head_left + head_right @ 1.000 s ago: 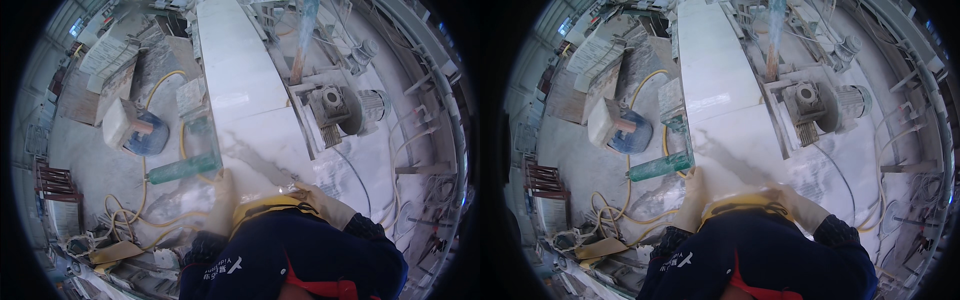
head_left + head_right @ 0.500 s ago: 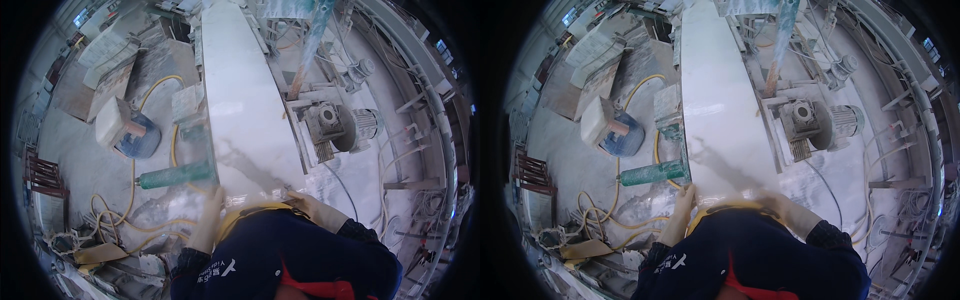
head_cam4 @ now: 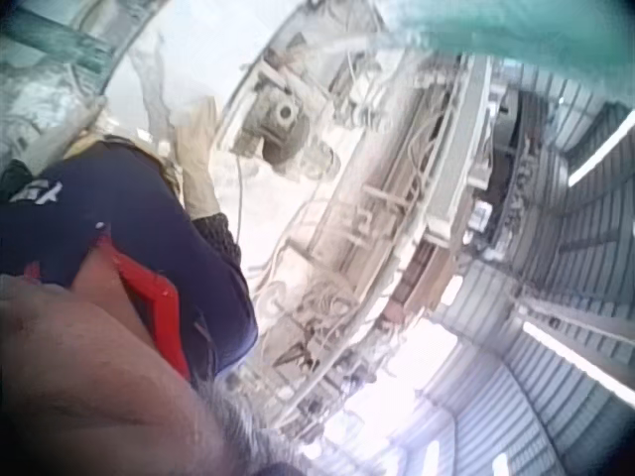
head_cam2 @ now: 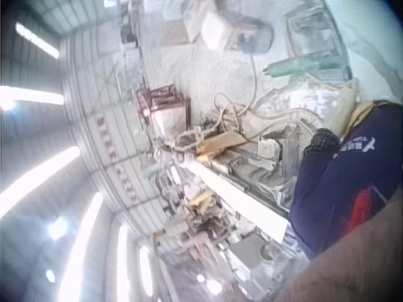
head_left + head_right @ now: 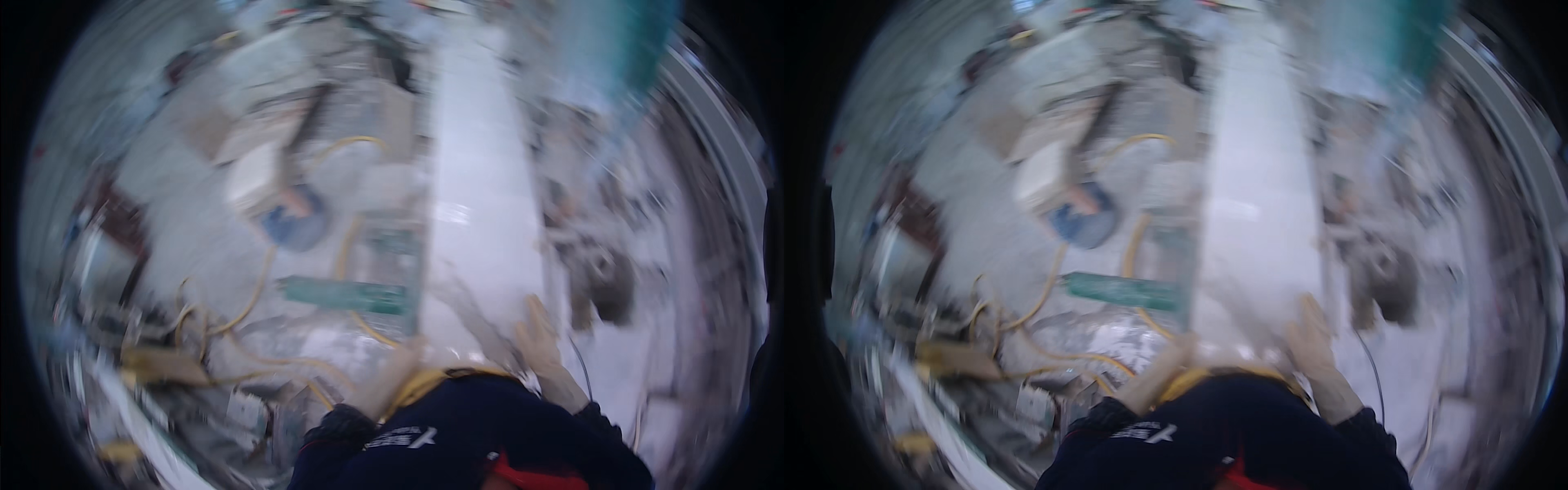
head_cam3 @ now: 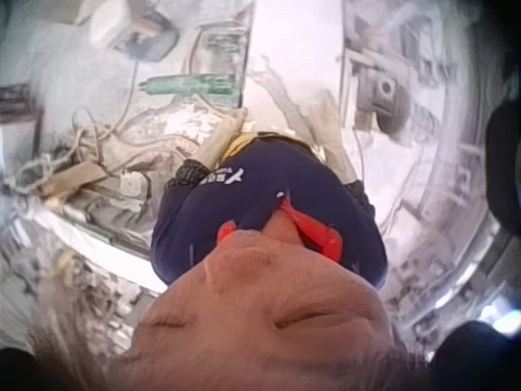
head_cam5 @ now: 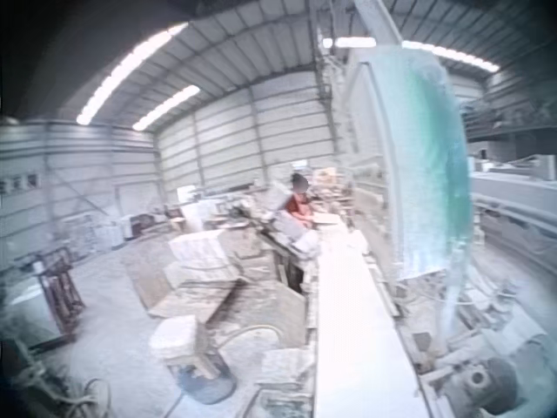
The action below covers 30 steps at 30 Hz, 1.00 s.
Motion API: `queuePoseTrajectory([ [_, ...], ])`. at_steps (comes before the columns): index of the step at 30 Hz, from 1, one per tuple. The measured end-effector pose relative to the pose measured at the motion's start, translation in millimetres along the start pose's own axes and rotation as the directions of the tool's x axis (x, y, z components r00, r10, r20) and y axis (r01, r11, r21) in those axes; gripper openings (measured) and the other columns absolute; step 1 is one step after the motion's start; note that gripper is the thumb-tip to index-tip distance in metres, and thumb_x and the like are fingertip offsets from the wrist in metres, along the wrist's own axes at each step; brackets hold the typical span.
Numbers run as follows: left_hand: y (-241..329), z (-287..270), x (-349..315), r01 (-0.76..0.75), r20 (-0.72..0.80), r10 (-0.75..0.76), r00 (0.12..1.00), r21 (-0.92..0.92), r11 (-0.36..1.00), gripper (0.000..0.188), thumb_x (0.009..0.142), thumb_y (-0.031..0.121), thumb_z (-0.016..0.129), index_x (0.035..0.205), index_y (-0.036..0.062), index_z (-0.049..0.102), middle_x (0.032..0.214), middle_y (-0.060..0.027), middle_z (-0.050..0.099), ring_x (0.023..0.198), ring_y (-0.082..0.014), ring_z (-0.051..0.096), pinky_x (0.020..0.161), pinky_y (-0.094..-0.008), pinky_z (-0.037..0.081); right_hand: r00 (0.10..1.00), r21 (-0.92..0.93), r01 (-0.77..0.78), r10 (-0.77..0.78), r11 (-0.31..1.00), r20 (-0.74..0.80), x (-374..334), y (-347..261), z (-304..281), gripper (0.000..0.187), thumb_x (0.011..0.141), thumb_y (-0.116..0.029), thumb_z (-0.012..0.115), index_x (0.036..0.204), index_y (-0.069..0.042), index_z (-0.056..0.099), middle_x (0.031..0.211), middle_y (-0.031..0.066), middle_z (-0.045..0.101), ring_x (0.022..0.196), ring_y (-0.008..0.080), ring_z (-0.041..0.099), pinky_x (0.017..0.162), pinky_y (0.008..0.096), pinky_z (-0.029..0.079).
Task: The person repeatedly wipes the surface of a large white stone slab with a cloth while water sprays onto it. They move along the slab, wiping different sections and occasionally adjusting their grip on the cloth.
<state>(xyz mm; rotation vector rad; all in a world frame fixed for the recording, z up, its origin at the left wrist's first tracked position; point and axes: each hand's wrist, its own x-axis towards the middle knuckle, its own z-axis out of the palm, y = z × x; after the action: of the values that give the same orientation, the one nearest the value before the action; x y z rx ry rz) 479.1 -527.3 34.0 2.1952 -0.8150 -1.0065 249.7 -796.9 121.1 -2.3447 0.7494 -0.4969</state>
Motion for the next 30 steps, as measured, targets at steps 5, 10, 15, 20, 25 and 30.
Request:
queuePoseTrajectory([
  [5, 34.4, 2.4, -2.0, 0.255, -0.02, -0.281, 0.959, -0.363, 0.896, 0.066, 0.102, 0.063, 0.044, 0.129, 0.0086, 0.069, 0.117, -0.017, 0.075, 0.111, -0.0337, 0.07, 0.101, -0.0436, 0.05, 0.952, -0.252, 0.287, -0.248, 0.924, 0.178, 140.1, -5.0, 58.0, 0.078, 0.095, -0.032, 0.063, 0.156, 0.007, 0.034, 0.162, 0.0311, 0.033, 0.153, 0.0452, 0.027, 0.128, 0.0516, 0.015],
  [10, 64.9, -16.0, -8.1, 0.327, 0.021, -0.339, 0.94, -0.332, 0.885, 0.067, 0.101, 0.067, 0.046, 0.134, 0.0123, 0.067, 0.115, -0.0136, 0.075, 0.11, -0.0291, 0.07, 0.099, -0.0416, 0.051, 0.946, -0.374, 0.283, -0.193, 0.883, 0.26, 207.0, 3.3, 73.9, 0.087, 0.093, -0.038, 0.064, 0.159, 0.007, 0.028, 0.165, 0.0301, 0.027, 0.156, 0.0439, 0.02, 0.128, 0.0542, 0.007],
  [15, 72.5, -21.6, -12.2, 0.398, 0.138, -0.375, 0.917, -0.403, 0.824, 0.069, 0.101, 0.068, 0.045, 0.132, 0.011, 0.067, 0.111, -0.0141, 0.075, 0.105, -0.0282, 0.069, 0.095, -0.0398, 0.051, 0.949, -0.378, 0.266, -0.172, 0.887, 0.264, 206.6, -0.9, 71.2, 0.086, 0.092, -0.039, 0.063, 0.157, 0.007, 0.031, 0.164, 0.0295, 0.03, 0.155, 0.0431, 0.021, 0.128, 0.0545, 0.008],
  [20, 60.5, -13.5, -8.9, 0.315, 0.061, -0.321, 0.945, -0.429, 0.847, 0.068, 0.101, 0.067, 0.047, 0.126, 0.0085, 0.068, 0.101, -0.0111, 0.072, 0.094, -0.0245, 0.066, 0.089, -0.0381, 0.051, 0.946, -0.381, 0.265, -0.163, 0.886, 0.279, 210.7, -5.6, 70.6, 0.088, 0.093, -0.04, 0.063, 0.159, 0.006, 0.028, 0.166, 0.0288, 0.027, 0.156, 0.0424, 0.019, 0.128, 0.054, 0.006],
  [25, 45.8, 1.2, -2.7, 0.251, 0.067, -0.274, 0.959, -0.65, 0.717, 0.059, 0.103, 0.06, 0.051, 0.121, 0.007, 0.07, 0.103, -0.0091, 0.073, 0.094, -0.0205, 0.067, 0.085, -0.0346, 0.053, 0.944, -0.395, 0.259, -0.145, 0.882, 0.296, 215.6, -8.7, 69.6, 0.088, 0.094, -0.041, 0.062, 0.16, 0.006, 0.026, 0.166, 0.0282, 0.027, 0.157, 0.042, 0.018, 0.129, 0.054, 0.006],
  [30, 31.5, 19.8, -9.2, 0.094, 0.037, -0.18, 0.983, -0.944, 0.317, 0.055, 0.107, 0.052, 0.052, 0.124, 0.0023, 0.069, 0.109, -0.0125, 0.074, 0.097, -0.0178, 0.07, 0.086, -0.0304, 0.057, 0.947, -0.42, 0.259, -0.141, 0.87, 0.29, 220.5, -4.8, 73.0, 0.088, 0.095, -0.042, 0.061, 0.16, 0.005, 0.026, 0.166, 0.0273, 0.027, 0.157, 0.0409, 0.019, 0.129, 0.0533, 0.007],
])
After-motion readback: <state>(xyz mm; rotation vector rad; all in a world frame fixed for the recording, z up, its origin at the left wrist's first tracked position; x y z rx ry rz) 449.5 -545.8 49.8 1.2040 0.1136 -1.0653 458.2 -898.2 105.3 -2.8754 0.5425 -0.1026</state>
